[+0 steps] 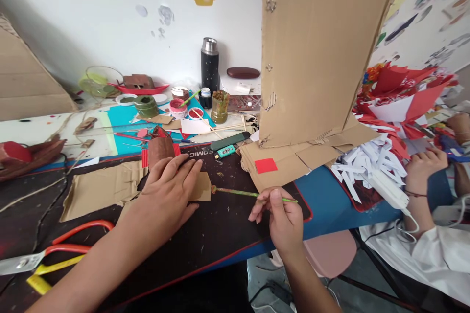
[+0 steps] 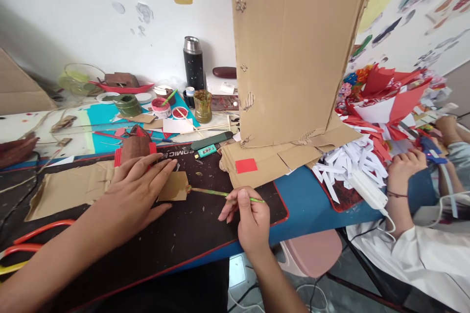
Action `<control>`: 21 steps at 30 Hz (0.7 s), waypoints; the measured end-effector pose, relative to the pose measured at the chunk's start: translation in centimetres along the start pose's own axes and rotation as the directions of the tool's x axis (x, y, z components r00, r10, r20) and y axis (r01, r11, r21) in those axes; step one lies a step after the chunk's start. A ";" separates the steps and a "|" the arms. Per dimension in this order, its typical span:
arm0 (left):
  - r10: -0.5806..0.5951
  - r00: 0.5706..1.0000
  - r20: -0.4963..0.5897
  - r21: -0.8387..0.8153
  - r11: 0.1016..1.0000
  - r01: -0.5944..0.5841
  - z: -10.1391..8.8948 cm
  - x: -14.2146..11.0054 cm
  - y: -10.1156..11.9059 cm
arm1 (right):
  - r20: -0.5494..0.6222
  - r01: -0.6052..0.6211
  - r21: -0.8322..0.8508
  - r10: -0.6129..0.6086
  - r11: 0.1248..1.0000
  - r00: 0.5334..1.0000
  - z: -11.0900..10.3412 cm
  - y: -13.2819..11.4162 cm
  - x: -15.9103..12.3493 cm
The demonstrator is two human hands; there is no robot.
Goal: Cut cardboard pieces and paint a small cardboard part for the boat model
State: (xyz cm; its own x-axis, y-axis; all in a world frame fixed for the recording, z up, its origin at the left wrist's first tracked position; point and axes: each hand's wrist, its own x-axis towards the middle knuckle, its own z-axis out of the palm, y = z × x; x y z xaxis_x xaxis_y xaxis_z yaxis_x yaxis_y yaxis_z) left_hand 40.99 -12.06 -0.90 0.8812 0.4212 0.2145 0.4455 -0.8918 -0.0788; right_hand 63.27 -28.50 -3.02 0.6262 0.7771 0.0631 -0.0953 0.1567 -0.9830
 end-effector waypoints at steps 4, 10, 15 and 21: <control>0.038 0.993 0.111 -0.018 0.999 -0.036 0.5 1.0 -0.9 | 0.006 -0.012 0.000 0.012 1.000 1.000 0.0 0.0 0.0; 0.054 0.973 0.223 -0.049 0.998 -0.044 0.7 2.1 -1.5 | 0.062 -0.042 -0.002 0.043 0.999 0.997 0.3 0.4 -0.3; 0.106 0.966 0.237 -0.077 0.993 -0.090 0.9 2.6 -1.8 | 0.079 -0.022 -0.029 0.025 0.999 0.997 0.8 1.0 -0.3; 0.118 0.973 0.200 -0.068 0.992 -0.106 1.5 2.6 -2.0 | 0.097 0.004 -0.089 0.005 0.996 0.995 0.5 1.4 -0.3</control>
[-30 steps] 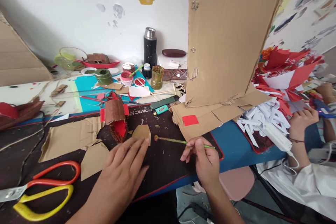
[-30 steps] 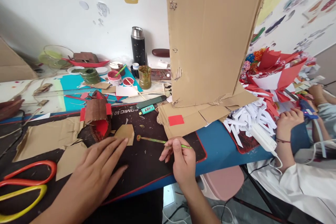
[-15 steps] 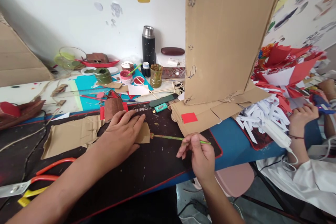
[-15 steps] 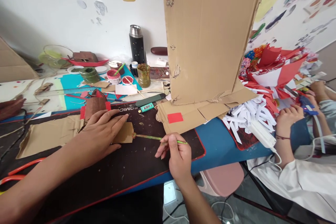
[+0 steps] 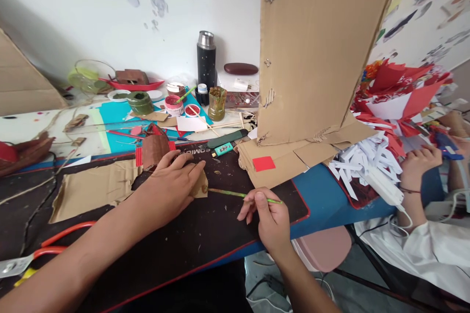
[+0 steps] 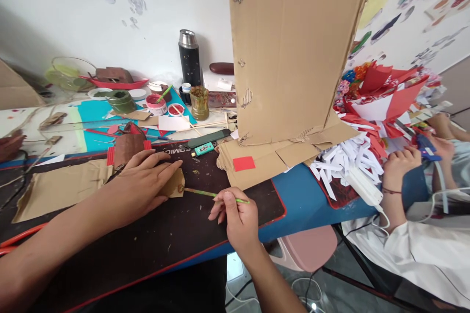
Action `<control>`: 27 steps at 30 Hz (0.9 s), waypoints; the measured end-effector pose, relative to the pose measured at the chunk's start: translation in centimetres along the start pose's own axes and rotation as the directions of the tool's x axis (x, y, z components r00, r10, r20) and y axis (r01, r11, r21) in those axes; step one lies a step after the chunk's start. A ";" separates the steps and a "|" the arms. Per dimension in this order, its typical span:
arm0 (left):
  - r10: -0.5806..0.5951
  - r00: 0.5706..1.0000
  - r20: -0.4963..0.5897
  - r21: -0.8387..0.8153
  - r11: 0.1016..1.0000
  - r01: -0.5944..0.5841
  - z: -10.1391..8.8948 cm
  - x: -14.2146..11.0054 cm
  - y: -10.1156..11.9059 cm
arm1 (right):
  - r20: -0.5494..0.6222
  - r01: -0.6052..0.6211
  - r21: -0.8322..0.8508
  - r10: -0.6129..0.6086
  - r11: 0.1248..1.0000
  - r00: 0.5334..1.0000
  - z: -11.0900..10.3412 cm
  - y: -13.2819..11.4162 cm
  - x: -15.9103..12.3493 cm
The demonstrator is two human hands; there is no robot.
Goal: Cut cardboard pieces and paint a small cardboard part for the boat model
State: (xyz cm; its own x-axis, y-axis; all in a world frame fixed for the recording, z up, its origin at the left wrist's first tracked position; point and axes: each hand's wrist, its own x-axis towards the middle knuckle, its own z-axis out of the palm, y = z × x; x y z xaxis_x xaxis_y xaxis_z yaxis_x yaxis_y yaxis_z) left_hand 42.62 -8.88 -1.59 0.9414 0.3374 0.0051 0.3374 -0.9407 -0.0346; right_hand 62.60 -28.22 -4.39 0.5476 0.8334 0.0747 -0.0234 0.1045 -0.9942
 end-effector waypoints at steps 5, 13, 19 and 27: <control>-0.007 1.000 -0.017 0.013 1.000 0.007 0.3 -0.1 0.0 | 0.002 0.028 -0.031 -0.028 0.999 1.000 0.5 0.1 0.8; -0.012 1.000 -0.008 -0.022 1.000 0.012 0.2 -0.1 0.0 | 0.023 0.038 -0.079 -0.037 0.996 0.999 1.3 0.2 2.0; -0.003 1.000 0.012 -0.013 1.000 0.003 0.2 0.0 -0.1 | -0.005 -0.001 -0.061 0.000 0.998 1.000 0.2 0.0 0.5; 0.013 1.000 0.025 -0.005 1.000 -0.013 -0.2 0.1 -0.1 | 0.043 0.004 -0.026 -0.003 1.000 0.999 0.7 0.2 -1.0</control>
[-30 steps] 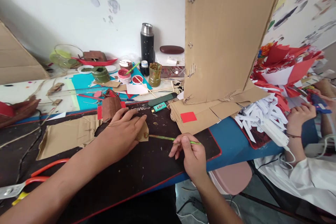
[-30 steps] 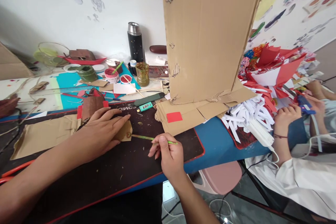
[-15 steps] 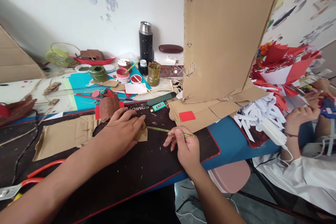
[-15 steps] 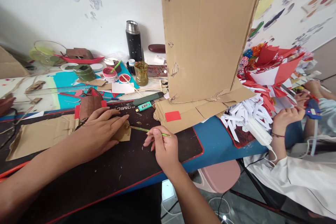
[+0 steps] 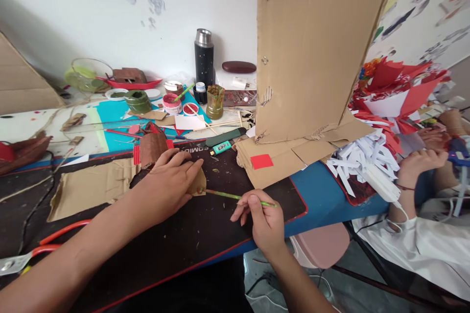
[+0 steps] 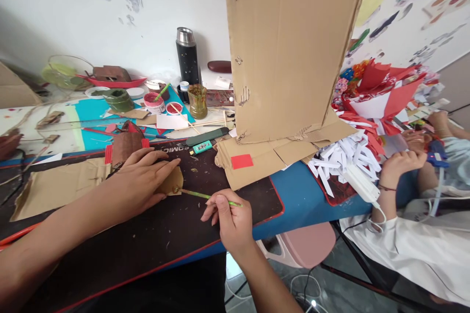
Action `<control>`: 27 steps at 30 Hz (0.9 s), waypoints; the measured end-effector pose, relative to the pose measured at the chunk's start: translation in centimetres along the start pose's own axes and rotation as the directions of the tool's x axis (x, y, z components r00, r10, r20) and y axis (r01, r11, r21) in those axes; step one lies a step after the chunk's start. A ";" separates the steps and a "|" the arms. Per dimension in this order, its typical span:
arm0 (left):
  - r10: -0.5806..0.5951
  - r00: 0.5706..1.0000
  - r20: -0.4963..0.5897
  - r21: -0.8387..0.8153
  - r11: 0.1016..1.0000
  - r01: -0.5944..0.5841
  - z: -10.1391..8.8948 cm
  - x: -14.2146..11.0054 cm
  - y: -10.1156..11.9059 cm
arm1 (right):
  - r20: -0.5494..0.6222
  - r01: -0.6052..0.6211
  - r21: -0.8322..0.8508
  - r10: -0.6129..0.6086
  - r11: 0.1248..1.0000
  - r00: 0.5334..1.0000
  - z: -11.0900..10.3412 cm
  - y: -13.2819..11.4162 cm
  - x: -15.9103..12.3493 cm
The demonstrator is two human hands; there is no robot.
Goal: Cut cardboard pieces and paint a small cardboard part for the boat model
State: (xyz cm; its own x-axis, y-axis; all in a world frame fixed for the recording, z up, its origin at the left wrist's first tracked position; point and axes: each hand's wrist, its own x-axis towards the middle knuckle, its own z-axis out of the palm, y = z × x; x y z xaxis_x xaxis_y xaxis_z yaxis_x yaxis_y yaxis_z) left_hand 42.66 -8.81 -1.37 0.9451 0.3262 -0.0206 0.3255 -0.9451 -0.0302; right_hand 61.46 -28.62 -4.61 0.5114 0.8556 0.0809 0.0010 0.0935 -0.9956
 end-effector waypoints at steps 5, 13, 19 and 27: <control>-0.007 1.000 -0.016 -0.004 1.000 0.007 0.2 -0.1 -0.1 | 0.044 0.016 -0.011 -0.016 1.000 0.999 0.6 0.2 0.3; -0.006 1.000 -0.002 0.007 1.000 0.006 0.2 -0.1 0.0 | -0.013 0.024 -0.036 -0.024 0.999 1.000 0.2 -0.1 0.6; -0.018 1.000 -0.012 -0.031 0.999 0.018 0.1 -0.4 0.1 | 0.017 0.007 -0.021 -0.007 1.000 1.000 0.5 -0.1 0.4; -0.025 1.000 -0.017 -0.044 0.999 0.024 0.2 -0.4 -0.4 | 0.005 -0.011 0.006 0.011 1.000 1.000 0.3 -0.1 -0.4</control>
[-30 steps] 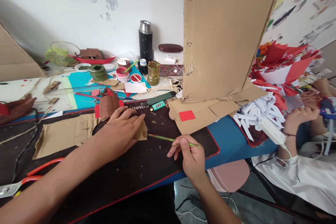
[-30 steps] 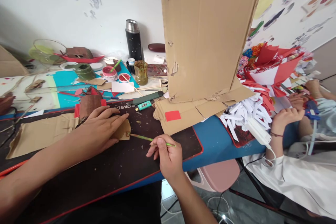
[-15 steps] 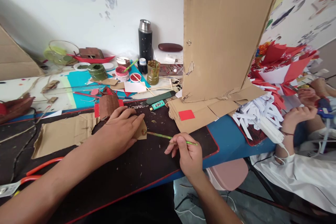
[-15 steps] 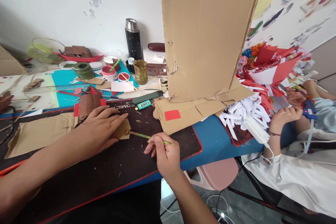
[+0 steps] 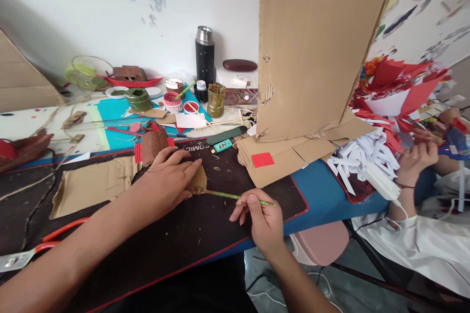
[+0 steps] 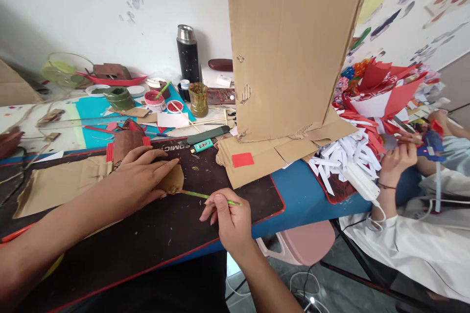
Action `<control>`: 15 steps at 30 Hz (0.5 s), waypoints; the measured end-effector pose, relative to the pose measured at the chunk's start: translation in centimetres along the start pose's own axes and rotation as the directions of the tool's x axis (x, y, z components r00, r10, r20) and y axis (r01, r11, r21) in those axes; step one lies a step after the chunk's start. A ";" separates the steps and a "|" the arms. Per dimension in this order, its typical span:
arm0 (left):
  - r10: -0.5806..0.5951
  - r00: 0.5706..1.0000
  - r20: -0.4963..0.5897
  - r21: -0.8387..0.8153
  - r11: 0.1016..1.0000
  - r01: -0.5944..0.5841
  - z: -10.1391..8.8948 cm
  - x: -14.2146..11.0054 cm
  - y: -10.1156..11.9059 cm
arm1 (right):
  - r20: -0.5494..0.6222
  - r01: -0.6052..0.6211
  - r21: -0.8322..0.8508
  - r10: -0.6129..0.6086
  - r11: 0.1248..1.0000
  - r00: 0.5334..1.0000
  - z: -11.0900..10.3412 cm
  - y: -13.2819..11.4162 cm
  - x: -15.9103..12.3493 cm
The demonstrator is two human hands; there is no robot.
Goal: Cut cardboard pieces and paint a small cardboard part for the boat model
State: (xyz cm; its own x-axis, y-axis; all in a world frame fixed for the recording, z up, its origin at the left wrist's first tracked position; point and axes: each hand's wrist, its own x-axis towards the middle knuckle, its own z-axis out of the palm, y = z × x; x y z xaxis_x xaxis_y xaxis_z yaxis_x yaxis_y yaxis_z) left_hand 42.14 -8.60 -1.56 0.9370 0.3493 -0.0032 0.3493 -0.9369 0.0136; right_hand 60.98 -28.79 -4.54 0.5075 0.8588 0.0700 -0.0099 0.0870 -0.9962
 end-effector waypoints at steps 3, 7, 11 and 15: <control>0.000 1.000 -0.001 -0.004 1.000 0.000 0.1 0.0 -0.1 | 0.022 -0.010 0.003 0.010 1.000 1.000 0.3 0.2 -0.1; 0.004 1.000 0.014 0.024 1.000 -0.004 0.1 0.1 -0.1 | -0.009 -0.008 -0.016 0.008 1.000 1.000 -0.2 0.1 0.0; 0.015 1.000 0.027 0.024 1.000 -0.016 0.2 0.2 0.0 | -0.025 -0.019 -0.010 0.019 1.000 1.000 -0.2 0.0 0.0; 0.008 1.000 0.019 0.009 1.000 -0.008 0.3 0.2 0.0 | 0.016 -0.019 0.024 0.018 1.000 1.000 0.5 0.3 0.0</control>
State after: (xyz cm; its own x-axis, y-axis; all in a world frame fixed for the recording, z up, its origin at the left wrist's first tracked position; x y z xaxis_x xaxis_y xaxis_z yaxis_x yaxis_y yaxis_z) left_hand 42.33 -8.54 -1.83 0.9395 0.3417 -0.0222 0.3419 -0.9397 0.0048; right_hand 60.59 -28.48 -4.78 0.4930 0.8684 0.0527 -0.0400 0.0831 -0.9957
